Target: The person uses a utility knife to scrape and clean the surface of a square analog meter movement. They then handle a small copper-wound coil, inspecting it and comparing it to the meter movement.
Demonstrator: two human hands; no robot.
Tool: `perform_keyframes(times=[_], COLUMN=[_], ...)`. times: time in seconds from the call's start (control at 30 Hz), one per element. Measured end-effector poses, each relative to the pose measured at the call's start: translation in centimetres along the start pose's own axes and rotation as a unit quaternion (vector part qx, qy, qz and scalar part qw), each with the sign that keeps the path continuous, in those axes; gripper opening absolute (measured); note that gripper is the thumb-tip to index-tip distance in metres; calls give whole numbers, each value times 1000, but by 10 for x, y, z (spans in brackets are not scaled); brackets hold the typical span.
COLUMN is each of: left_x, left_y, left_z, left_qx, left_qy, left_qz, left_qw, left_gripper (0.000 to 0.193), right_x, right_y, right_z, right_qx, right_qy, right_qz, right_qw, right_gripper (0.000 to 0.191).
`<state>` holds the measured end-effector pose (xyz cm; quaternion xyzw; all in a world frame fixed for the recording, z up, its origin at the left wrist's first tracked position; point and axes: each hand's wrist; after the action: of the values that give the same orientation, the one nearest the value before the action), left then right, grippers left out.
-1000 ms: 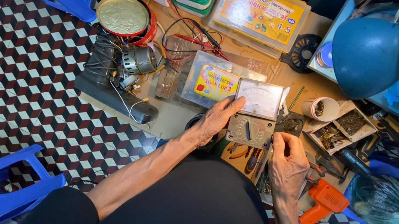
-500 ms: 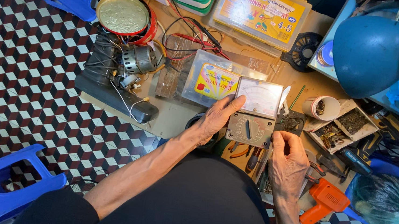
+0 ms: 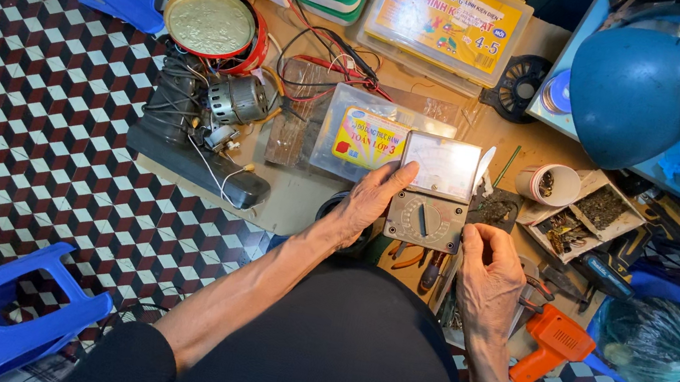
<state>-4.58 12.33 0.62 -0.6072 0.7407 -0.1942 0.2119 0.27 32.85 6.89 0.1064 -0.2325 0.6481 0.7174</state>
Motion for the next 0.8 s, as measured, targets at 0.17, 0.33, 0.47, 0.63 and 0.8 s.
perform_keyframes(times=[0.17,0.33,0.47,0.63,0.8], left_x=[0,0,-1,-1,-3], left_y=[0,-1,-1,-1,-1], left_z=[-2,-3,-3,-3,1], left_qx=[5,4,-5,8,2], left_qy=[-1,-2,-4,-4,-2], left_qz=[5,0,-6,-3,-5], left_qw=[1000,1000,1000,1000,1000], left_gripper=[90,90,88,85,86], right_x=[0,-1,0,0,1], right_y=[0,0,0,-1,-1], right_z=[-1,-2,-1,1,-2], right_qx=[-5,-3,9,-10,1], right_qy=[9,6,2,14,9], right_qz=[2,7,6,6,4], right_qw=[1000,1000,1000,1000,1000], right_gripper=[26,26,26,26,25])
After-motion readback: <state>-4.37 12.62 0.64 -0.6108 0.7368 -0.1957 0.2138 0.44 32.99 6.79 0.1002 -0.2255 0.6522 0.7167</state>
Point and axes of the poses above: each hand's wrist, its own y-axis towards the middle knuckle, its own x-axis out of the back of the hand, z = x × y, and after that the axes turned 12 degrees about y, right-handed
